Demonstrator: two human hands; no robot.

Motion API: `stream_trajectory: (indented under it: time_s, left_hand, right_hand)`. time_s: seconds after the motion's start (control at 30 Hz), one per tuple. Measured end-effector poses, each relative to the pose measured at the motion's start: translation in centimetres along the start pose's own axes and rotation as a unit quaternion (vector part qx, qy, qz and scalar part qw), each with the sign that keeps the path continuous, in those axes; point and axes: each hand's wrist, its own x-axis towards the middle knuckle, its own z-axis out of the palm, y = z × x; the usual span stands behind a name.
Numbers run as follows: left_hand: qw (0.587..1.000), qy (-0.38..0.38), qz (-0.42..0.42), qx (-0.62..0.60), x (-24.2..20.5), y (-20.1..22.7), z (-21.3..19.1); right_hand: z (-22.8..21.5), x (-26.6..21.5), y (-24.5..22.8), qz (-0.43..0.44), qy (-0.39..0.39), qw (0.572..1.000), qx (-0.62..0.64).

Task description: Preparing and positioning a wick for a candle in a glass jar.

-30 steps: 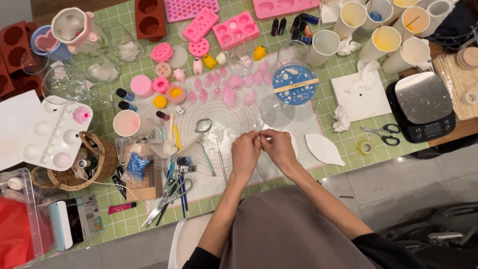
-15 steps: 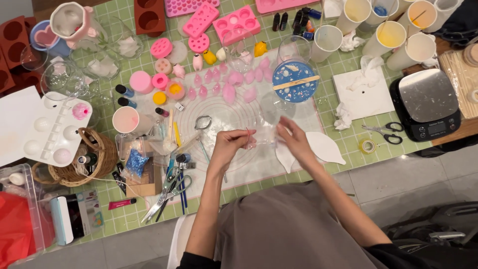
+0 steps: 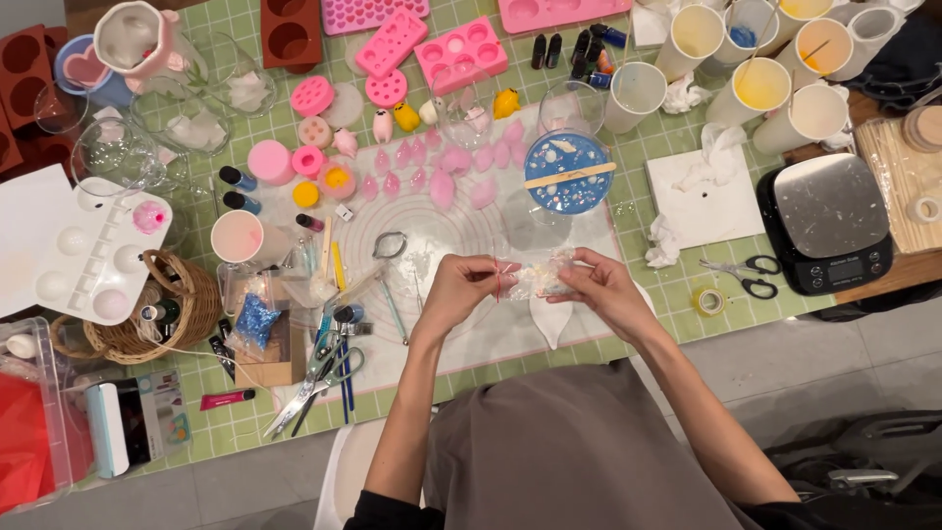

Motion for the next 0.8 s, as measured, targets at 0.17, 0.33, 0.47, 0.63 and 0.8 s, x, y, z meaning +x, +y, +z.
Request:
stream_trajectory:
  time_s: [0.17, 0.33, 0.47, 0.63, 0.8]
  left_hand:
    - [0.996, 0.016, 0.023, 0.088, 0.0, 2.7, 2.7]
    - [0.972, 0.021, 0.075, 0.221, 0.0, 4.0, 4.5]
    - [0.947, 0.015, 0.102, 0.303, 0.3, 3.8, 5.1]
    - [0.940, 0.012, 0.105, 0.323, 1.1, 3.3, 5.1]
    - [0.963, 0.034, 0.031, 0.267, 2.0, 1.4, 4.1]
  right_hand:
    - [-0.7, -0.4, 0.2, 0.050, -0.023, 0.991, 0.119]
    - [-1.8, -0.8, 1.2, 0.067, -0.057, 0.981, 0.174]
    - [-1.5, -0.8, 0.8, 0.113, -0.057, 0.978, 0.163]
    - [-1.6, 0.3, 2.2, 0.142, -0.024, 0.968, 0.206]
    - [-1.4, 2.2, 2.5, 0.088, 0.004, 0.996, 0.006]
